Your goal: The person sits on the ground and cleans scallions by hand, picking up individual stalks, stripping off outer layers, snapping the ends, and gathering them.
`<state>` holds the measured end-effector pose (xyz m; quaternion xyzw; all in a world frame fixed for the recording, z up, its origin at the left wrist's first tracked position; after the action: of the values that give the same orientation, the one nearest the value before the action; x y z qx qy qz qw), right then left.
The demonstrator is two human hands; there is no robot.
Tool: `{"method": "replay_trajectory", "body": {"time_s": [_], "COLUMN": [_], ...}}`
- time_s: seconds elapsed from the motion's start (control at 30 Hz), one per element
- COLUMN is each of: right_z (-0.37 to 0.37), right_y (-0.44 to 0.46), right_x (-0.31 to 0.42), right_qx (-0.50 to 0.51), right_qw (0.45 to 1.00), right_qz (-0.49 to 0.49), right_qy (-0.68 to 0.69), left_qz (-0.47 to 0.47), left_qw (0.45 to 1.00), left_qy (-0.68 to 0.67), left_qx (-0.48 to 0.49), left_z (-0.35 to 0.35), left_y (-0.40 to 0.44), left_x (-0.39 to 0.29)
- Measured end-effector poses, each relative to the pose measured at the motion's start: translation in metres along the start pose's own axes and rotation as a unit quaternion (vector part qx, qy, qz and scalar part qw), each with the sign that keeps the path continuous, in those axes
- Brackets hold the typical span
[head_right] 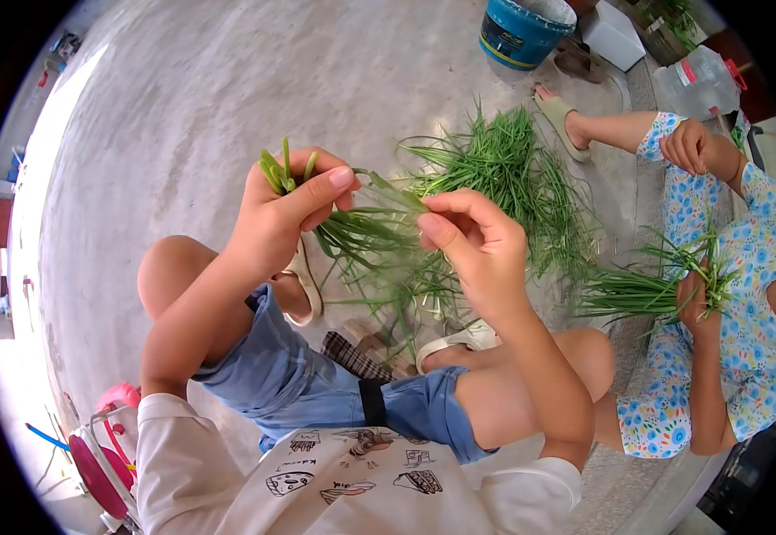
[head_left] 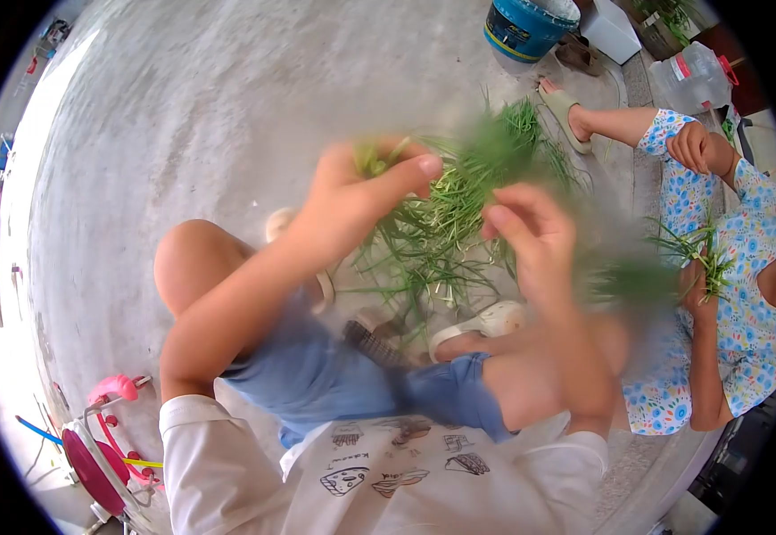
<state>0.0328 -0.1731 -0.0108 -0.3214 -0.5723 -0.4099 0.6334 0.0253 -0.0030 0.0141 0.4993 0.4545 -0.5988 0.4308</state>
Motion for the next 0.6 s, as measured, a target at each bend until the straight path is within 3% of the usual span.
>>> {"method": "replay_trajectory", "body": {"time_s": [0.07, 0.1, 0.2, 0.27, 0.3, 0.37, 0.47, 0.6], "right_z": [-0.004, -0.009, -0.011, -0.01, -0.007, -0.001, 0.016, 0.035], "right_y": [0.001, 0.002, 0.003, 0.003, 0.004, 0.006, 0.008, 0.005], "right_x": [-0.003, -0.005, -0.005, -0.003, -0.002, -0.001, 0.018, 0.026], "right_qx": [0.004, -0.003, -0.003, 0.005, 0.013, 0.022, 0.058, 0.088], "right_qw": [1.0, 1.0, 1.0, 1.0, 1.0, 0.999, 0.965, 0.925], "right_qz": [-0.007, -0.012, -0.023, -0.029, -0.026, -0.02, -0.118, -0.194], "right_qy": [-0.023, -0.016, -0.001, 0.006, -0.011, -0.027, -0.228, -0.314], "left_qz": [-0.008, 0.025, 0.008, -0.048, -0.049, 0.039, 0.032, 0.051], "left_qw": [0.998, 0.997, 0.997, 0.964, 0.964, 0.936, 0.947, 0.969], "left_qy": [-0.063, -0.049, 0.072, 0.235, 0.235, 0.299, 0.279, 0.217], "left_qx": [-0.027, -0.048, -0.036, 0.112, 0.113, 0.183, 0.159, 0.105], "left_z": [-0.014, -0.025, -0.039, -0.024, -0.021, -0.001, 0.003, 0.007], "left_y": [-0.001, -0.001, -0.004, -0.005, -0.006, -0.009, -0.011, -0.017], "left_x": [0.002, -0.003, -0.01, 0.008, 0.016, 0.023, 0.023, 0.012]}}
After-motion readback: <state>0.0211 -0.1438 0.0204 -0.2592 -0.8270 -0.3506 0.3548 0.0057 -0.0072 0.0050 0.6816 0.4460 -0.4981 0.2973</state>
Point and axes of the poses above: each hand's wrist, its own y-axis towards the middle knuckle, its own z-axis out of the palm, x = y × z, the point moved 7 cm from there along y, towards the middle knuckle, and after that the axes turned 10 degrees about x, right-handed, at the moved point
